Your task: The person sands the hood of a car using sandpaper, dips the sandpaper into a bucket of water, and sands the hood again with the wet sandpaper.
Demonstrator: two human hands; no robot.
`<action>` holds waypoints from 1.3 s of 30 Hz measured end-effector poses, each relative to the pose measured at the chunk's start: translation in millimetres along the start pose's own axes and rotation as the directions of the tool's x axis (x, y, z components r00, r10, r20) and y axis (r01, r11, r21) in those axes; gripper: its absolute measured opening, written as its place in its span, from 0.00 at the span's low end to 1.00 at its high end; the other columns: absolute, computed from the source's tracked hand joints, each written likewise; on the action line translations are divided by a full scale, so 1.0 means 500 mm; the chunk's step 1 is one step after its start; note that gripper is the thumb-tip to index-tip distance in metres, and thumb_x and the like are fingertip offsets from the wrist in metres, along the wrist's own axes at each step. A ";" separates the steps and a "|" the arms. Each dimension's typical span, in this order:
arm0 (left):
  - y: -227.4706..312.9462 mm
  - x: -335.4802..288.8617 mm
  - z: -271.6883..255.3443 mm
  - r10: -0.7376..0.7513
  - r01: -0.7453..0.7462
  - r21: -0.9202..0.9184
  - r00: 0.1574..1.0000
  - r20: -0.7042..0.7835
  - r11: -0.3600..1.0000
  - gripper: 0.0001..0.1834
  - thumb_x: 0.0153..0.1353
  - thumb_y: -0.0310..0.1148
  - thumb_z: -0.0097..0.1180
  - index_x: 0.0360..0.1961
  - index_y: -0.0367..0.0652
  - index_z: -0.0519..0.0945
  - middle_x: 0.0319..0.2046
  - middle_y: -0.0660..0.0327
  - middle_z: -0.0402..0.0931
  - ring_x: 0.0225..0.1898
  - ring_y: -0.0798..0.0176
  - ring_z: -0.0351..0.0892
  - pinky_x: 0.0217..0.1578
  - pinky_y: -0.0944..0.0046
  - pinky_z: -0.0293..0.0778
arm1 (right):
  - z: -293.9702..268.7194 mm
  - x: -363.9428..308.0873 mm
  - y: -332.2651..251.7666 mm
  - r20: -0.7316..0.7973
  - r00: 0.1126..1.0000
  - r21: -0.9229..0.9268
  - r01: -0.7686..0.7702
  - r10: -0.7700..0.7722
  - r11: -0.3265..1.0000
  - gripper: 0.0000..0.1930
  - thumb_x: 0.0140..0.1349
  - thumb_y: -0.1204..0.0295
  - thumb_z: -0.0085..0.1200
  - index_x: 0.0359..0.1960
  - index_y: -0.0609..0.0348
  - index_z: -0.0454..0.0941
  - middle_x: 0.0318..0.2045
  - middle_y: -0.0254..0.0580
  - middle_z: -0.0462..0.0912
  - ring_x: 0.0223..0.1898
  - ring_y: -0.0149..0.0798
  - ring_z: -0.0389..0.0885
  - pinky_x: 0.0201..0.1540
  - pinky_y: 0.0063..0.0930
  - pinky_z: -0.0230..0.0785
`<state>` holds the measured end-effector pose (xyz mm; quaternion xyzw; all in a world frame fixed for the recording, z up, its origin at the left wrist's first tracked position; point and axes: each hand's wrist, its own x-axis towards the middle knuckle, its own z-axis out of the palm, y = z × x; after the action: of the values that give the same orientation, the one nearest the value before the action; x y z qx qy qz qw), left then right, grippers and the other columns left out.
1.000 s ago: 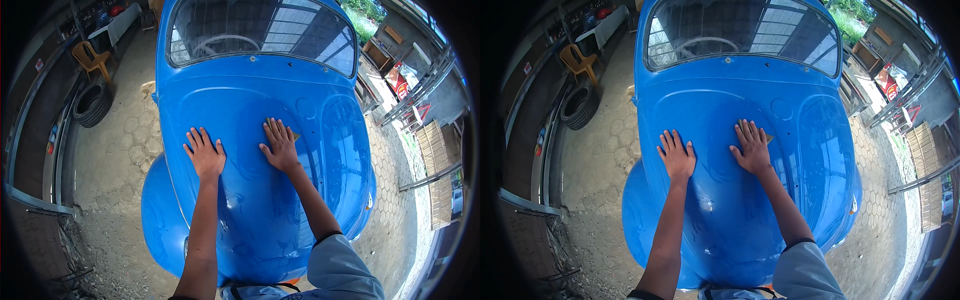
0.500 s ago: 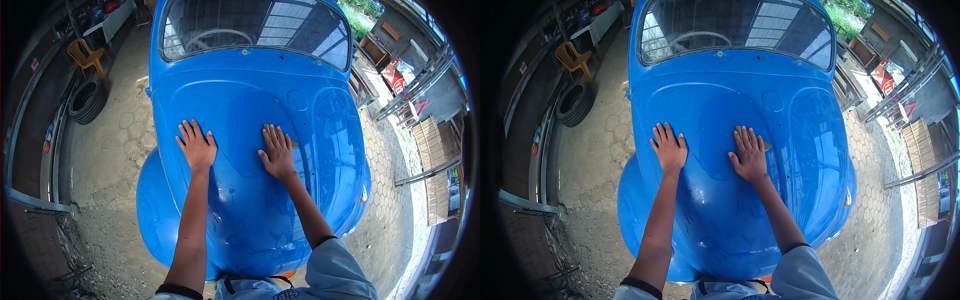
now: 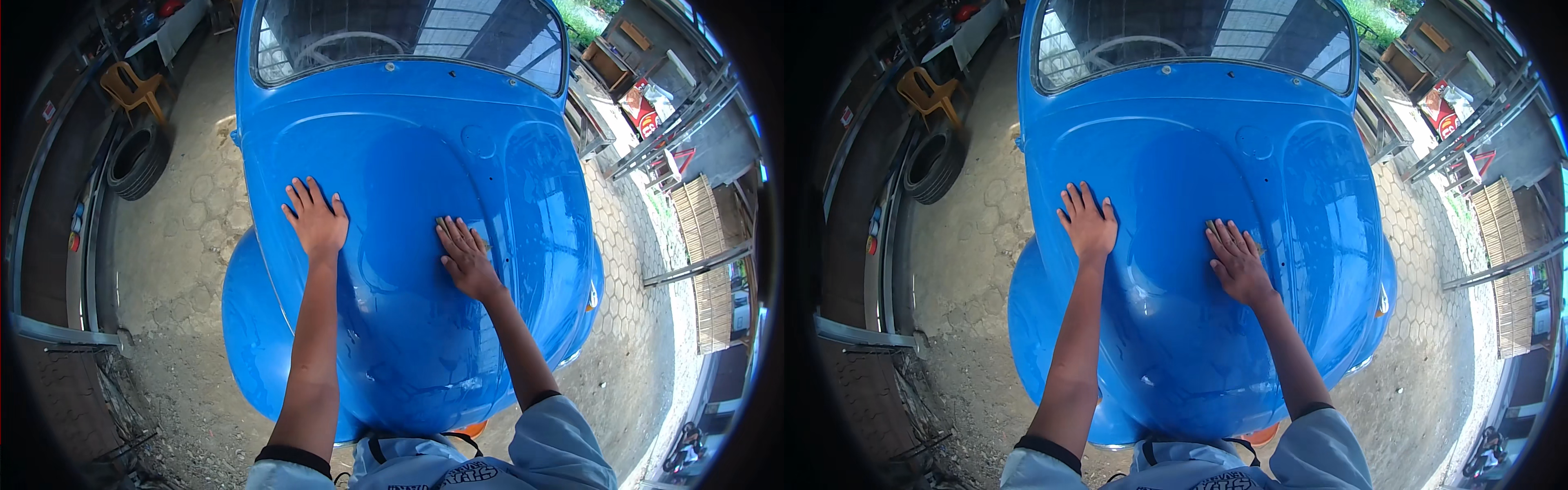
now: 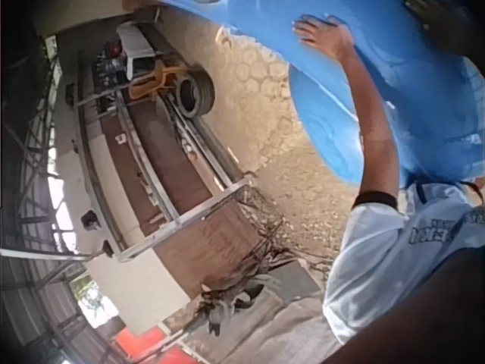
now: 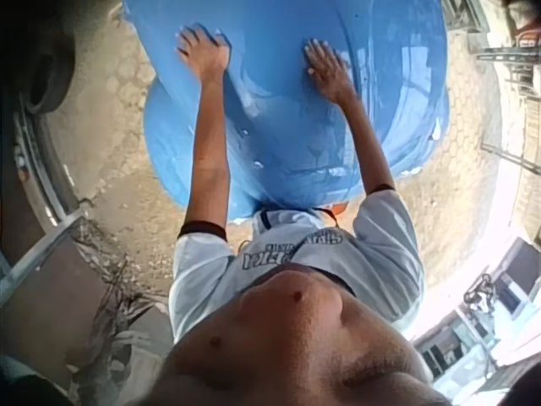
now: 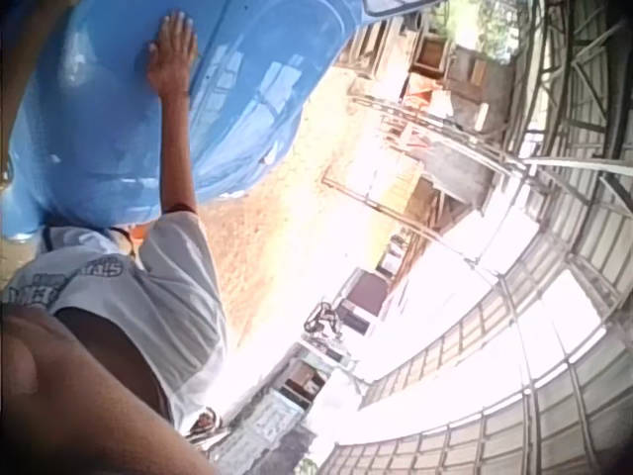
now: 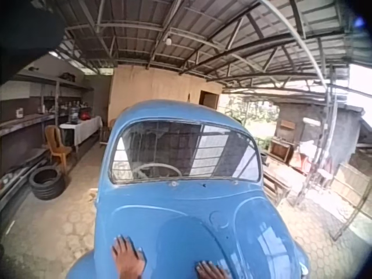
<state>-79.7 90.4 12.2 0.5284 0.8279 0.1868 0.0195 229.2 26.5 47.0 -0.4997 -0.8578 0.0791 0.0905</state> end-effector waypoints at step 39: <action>-0.126 -0.525 -0.004 0.250 -0.270 -0.244 0.962 -0.109 0.931 0.31 0.64 0.31 0.42 0.68 0.28 0.67 0.75 0.41 0.55 0.78 0.41 0.49 0.75 0.40 0.45 | 0.094 -0.088 -0.034 -0.298 0.932 -0.022 -0.220 0.204 0.975 0.28 0.74 0.58 0.37 0.75 0.43 0.63 0.79 0.49 0.51 0.80 0.55 0.41 0.78 0.57 0.31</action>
<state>-19.3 -165.4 -50.0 0.6190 0.7196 0.3131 0.0313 225.4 -22.2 1.8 -0.5977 -0.7778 -0.0104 0.1944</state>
